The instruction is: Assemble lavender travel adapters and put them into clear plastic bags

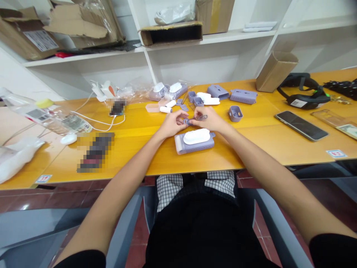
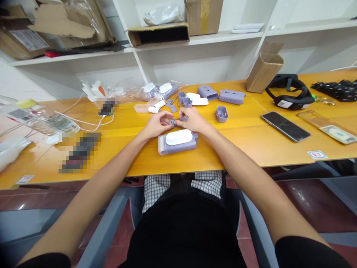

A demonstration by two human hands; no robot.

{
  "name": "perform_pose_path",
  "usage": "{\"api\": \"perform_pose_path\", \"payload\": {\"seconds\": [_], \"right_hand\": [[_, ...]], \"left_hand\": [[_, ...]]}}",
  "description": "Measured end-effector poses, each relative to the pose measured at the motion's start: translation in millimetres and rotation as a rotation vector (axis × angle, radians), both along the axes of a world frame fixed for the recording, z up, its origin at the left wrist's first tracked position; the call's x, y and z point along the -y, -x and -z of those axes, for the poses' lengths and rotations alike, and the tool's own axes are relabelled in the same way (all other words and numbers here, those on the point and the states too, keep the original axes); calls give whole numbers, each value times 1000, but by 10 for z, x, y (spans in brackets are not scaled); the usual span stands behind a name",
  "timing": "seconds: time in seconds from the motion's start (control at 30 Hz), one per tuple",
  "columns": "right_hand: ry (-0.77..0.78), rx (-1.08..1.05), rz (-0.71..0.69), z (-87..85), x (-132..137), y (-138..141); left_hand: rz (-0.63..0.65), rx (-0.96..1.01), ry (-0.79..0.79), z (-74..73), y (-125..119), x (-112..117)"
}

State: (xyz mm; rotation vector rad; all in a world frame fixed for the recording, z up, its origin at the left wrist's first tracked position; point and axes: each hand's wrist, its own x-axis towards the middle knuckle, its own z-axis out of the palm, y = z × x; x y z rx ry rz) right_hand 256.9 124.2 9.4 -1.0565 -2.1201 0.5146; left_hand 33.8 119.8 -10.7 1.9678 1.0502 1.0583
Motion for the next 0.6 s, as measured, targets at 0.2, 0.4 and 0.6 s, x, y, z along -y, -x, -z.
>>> {"api": "perform_pose_path", "payload": {"seconds": [0.2, 0.4, 0.6], "right_hand": [[48, -67, 12, 16, -12, 9], [88, -135, 39, 104, -75, 52], [137, -233, 4, 185, -136, 79]], "left_hand": [[17, 31, 18, -64, -35, 57], [24, 137, 128, -46, -58, 25], [-77, 304, 380, 36, -93, -19]]}}
